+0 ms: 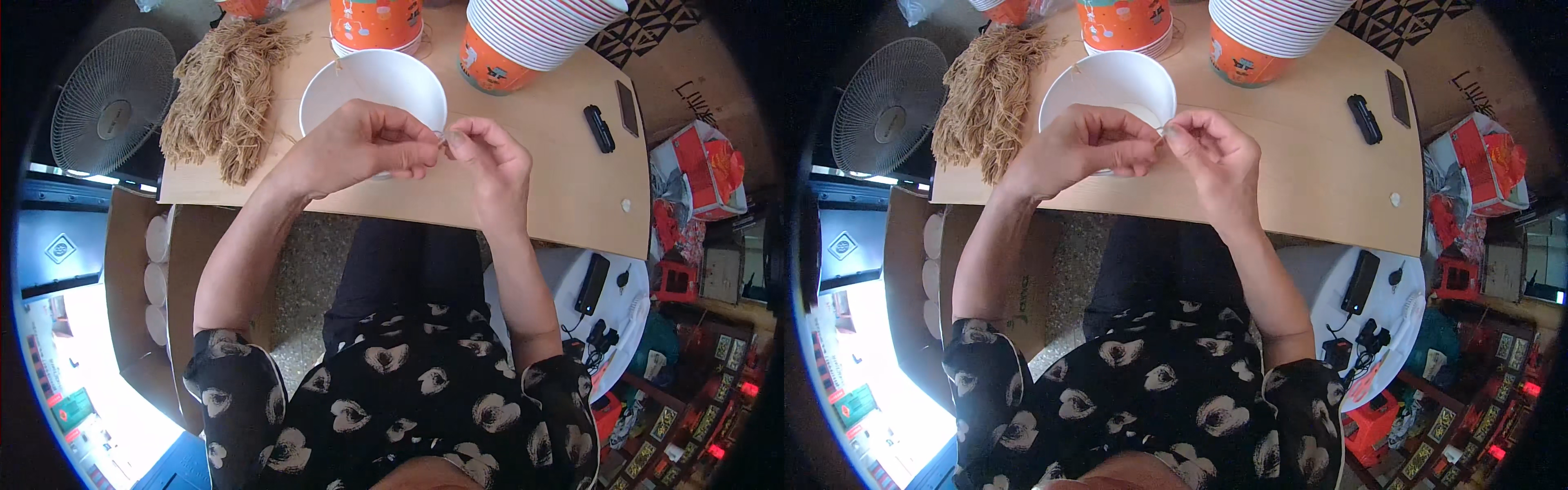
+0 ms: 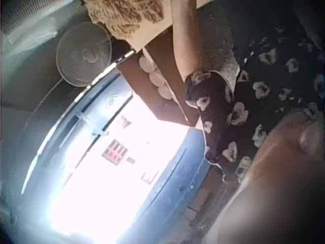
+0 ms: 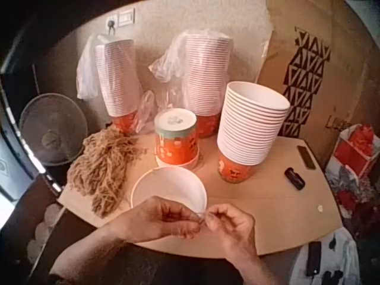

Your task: The person is selecting and preparing thin strands of fiber or string, likely for use in packaging paper buckets.

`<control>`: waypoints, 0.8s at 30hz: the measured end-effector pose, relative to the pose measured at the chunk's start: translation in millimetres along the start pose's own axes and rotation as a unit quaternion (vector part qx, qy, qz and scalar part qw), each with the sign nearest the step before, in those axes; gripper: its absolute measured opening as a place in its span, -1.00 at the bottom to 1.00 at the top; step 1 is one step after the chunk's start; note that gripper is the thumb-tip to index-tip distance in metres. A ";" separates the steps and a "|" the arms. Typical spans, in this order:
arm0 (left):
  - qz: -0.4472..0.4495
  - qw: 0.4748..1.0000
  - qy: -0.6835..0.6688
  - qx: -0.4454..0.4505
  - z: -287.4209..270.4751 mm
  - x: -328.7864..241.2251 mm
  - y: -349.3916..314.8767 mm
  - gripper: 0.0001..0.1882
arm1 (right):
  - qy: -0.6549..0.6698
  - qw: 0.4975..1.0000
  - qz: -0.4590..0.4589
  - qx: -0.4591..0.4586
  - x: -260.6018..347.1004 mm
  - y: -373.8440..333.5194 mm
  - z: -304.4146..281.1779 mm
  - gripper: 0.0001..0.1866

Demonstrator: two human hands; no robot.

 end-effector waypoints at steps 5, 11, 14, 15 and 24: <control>-0.022 0.999 0.043 0.020 3.1 3.0 1.6 -0.77 | 0.136 0.990 0.047 0.004 -18.3 4.5 -7.3 -0.80; -0.015 0.998 0.054 0.031 4.9 4.1 2.0 -0.77 | 0.209 0.977 0.034 -0.010 -15.6 6.3 -0.7 -0.82; -0.022 0.998 0.055 0.037 5.0 4.3 1.5 -0.78 | 0.194 0.980 0.046 -0.005 -13.5 6.9 1.2 -0.84; -0.027 0.997 0.061 0.042 5.3 5.6 1.5 -0.78 | 0.194 0.980 0.045 -0.005 -13.3 7.6 -1.1 -0.84; -0.033 0.999 0.042 0.001 -0.5 3.1 -1.2 -0.78 | 0.049 0.997 0.049 0.030 -2.0 7.7 -8.5 -0.81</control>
Point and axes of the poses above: each hand's wrist, its own y-axis towards the middle knuckle, its own z-axis out of the palm, x = y × z, the point moved 8 cm from there along y, towards the middle knuckle, and after that the axes turned 14 degrees about y, right-handed, at the moved point
